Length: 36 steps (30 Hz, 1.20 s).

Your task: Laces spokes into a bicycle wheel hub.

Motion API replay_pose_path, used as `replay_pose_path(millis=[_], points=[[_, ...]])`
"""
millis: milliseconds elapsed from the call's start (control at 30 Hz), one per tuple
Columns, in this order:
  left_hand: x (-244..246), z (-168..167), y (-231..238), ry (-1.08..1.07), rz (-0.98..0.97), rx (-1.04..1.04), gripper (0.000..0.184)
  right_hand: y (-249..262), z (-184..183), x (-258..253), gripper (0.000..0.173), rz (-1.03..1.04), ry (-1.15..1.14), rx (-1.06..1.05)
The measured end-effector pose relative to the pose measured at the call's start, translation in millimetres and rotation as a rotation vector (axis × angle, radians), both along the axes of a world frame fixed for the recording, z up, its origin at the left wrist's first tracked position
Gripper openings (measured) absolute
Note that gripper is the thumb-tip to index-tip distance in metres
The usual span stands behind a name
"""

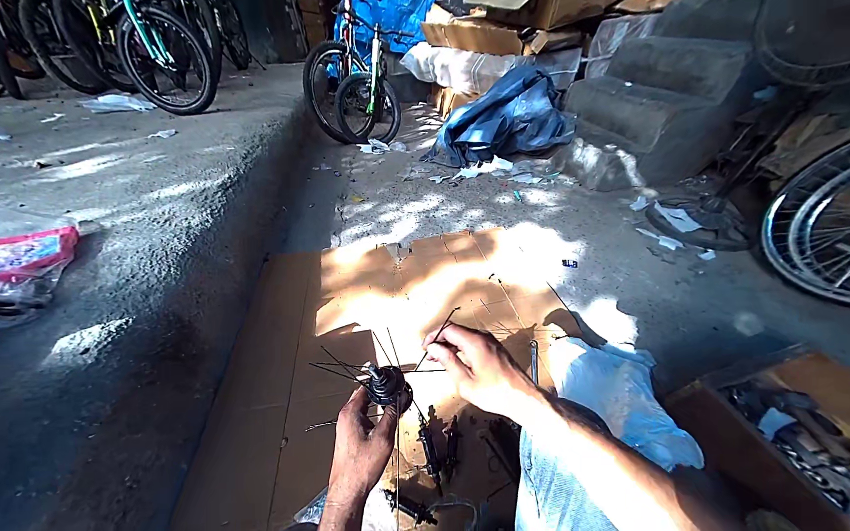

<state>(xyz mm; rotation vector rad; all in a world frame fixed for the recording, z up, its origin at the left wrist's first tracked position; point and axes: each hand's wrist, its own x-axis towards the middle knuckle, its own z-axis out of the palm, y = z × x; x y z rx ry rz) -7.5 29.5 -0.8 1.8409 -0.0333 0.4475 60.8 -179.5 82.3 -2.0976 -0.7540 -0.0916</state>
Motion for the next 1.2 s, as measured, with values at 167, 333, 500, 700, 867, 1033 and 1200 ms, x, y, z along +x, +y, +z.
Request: replay_pose_path(millis=[167, 333, 500, 700, 867, 1033, 1200], points=[[-2.4, -0.3, 1.4, 0.008, -0.051, 0.02, 0.032, 11.3, -15.4, 2.4, 0.024, 0.094, 0.014, -0.137], [-2.2, -4.1, 1.5, 0.032, -0.074, 0.06, 0.035, 8.0, -20.1, 1.2, 0.025, 0.105, 0.013, -0.177], [-1.7, -5.1, -0.6, 0.029, -0.095, 0.074, 0.035, 5.1, -20.1, -1.0, 0.024, 0.11, -0.001, -0.207], [-1.6, -9.2, -0.7, 0.024, -0.086, 0.076, 0.035, -0.4, -18.2, -3.2, 0.028, 0.165, -0.01, -0.277], [-3.8, -6.6, -3.0, 0.057, -0.057, 0.016, 0.038, -31.4, -0.4, 6.9, 0.035, 0.069, 0.094, -0.189], [-4.2, -10.2, -0.1, 0.08, -0.033, -0.037, 0.034, -104.8, -34.1, 49.0, 0.022, -0.237, 0.254, -0.093], [-1.8, -4.5, -7.4, 0.02, 0.07, -0.043, 0.029, -208.6, -277.3, 49.9, 0.036, 0.148, 0.356, -0.108]])
